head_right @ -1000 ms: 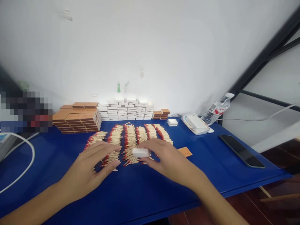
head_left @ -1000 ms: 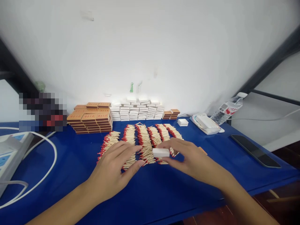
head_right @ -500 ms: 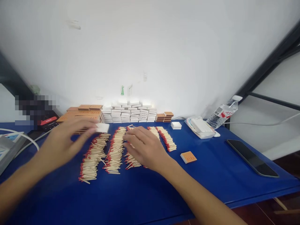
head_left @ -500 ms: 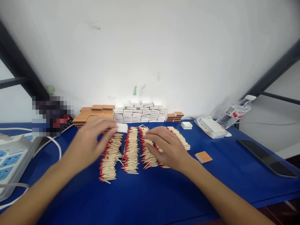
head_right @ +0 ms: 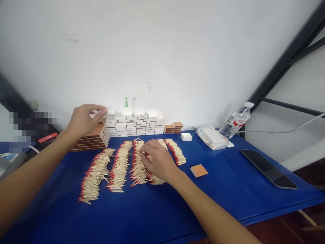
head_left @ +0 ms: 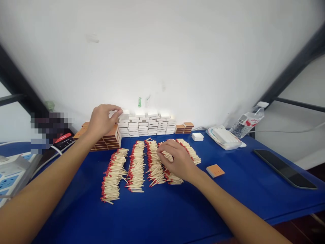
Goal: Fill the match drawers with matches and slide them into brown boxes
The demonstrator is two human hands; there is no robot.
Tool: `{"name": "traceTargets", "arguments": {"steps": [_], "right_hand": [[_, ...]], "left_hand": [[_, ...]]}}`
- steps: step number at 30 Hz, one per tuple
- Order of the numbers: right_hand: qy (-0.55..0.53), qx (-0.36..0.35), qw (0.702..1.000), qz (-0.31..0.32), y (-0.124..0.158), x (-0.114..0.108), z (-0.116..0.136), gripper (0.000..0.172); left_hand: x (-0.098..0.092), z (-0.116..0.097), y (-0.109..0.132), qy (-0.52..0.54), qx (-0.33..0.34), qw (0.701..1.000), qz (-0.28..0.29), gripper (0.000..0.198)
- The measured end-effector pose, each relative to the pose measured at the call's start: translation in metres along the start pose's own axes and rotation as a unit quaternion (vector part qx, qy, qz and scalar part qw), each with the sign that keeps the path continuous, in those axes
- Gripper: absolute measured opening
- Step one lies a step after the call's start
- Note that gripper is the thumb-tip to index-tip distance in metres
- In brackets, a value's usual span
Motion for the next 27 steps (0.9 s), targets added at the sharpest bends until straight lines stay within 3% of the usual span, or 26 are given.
{"name": "traceTargets", "arguments": {"steps": [7,21,24,27], "right_hand": [[0.003,0.012,1.000,-0.002,-0.002,-0.004,-0.005,0.015],[0.008,0.008,1.000,-0.017,-0.004,-0.009,-0.002,0.014],[0.021,0.002,1.000,-0.018,-0.008,-0.013,-0.003,0.014],[0.047,-0.001,0.999,-0.004,-0.011,-0.041,-0.005,0.014]], "left_hand": [[0.027,-0.009,-0.009,0.012,0.034,0.999,0.030,0.029],[0.040,-0.016,-0.016,0.014,0.066,0.996,0.058,0.026],[0.038,-0.020,-0.018,0.011,0.069,0.996,0.050,0.025],[0.023,-0.034,-0.010,0.008,0.074,0.997,0.019,0.029]]}}
Point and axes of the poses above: each hand's wrist, its own y-axis away from the middle knuckle, its own x-axis out of the palm, z = x × y, the point moved 2 cm from there along -y, towards the middle knuckle, and after that the axes turned 3 degrees about -z, right-handed, at the moved point
